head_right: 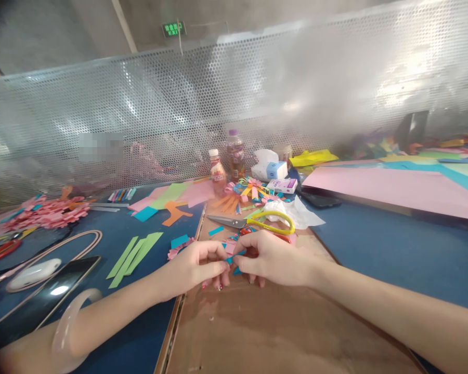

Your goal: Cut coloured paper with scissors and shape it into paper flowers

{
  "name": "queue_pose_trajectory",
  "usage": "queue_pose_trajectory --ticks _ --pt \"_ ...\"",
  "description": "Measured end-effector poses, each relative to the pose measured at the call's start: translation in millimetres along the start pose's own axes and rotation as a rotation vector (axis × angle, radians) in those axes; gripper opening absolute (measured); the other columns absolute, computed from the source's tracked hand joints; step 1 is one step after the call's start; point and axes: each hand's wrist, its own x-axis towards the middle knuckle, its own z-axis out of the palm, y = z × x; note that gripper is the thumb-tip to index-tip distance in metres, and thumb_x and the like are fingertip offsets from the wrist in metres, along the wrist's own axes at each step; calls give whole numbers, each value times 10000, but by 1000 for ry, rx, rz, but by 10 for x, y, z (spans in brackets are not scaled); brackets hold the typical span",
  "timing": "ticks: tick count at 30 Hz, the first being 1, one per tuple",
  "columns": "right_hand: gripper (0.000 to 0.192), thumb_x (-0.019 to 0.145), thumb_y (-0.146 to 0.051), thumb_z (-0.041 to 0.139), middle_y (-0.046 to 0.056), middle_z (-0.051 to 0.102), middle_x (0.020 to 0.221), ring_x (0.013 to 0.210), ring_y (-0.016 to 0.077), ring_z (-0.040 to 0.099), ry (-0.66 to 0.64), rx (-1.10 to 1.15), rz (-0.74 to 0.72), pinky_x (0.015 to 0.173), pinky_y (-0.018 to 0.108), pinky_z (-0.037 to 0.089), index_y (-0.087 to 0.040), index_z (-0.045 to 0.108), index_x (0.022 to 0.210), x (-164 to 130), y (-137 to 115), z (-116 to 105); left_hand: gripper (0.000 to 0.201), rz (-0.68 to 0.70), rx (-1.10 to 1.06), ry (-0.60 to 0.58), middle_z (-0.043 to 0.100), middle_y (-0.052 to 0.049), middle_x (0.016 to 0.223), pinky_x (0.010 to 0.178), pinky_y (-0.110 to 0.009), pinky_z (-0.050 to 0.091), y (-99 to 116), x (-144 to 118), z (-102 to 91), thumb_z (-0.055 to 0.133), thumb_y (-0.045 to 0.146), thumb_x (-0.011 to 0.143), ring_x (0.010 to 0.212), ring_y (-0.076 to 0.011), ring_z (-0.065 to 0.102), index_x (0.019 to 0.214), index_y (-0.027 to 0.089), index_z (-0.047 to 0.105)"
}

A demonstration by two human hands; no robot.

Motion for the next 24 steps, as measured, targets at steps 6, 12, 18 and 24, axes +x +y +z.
queue_pose_trajectory --ticks 6,12,18,24 --pt "173 804 -224 472 -14 611 682 540 75 572 7 -10 -5 478 161 494 -183 602 911 -16 -47 6 150 -3 -12 4 646 -37 702 473 -210 362 -10 1 3 522 304 765 563 -112 562 785 156 515" --pt "171 809 -232 467 -17 604 660 517 73 563 -1 -20 3 465 160 482 -183 600 903 -28 -74 6 129 -17 -26 14 641 -36 672 475 -210 358 23 -7 10 517 283 768 552 -111 559 770 155 505" --pt "168 827 -280 458 4 609 738 552 79 558 -16 -32 -4 491 176 474 -180 576 892 -19 -39 16 173 -16 -17 3 640 -33 702 476 -204 373 3 0 18 526 329 770 576 -116 579 816 162 513" --pt "194 840 -315 450 -19 543 641 502 69 474 -16 -73 -34 427 153 411 -187 583 902 -22 -25 30 141 -25 -13 23 634 -29 673 458 -192 372 3 10 28 522 297 759 553 -111 574 794 162 506"
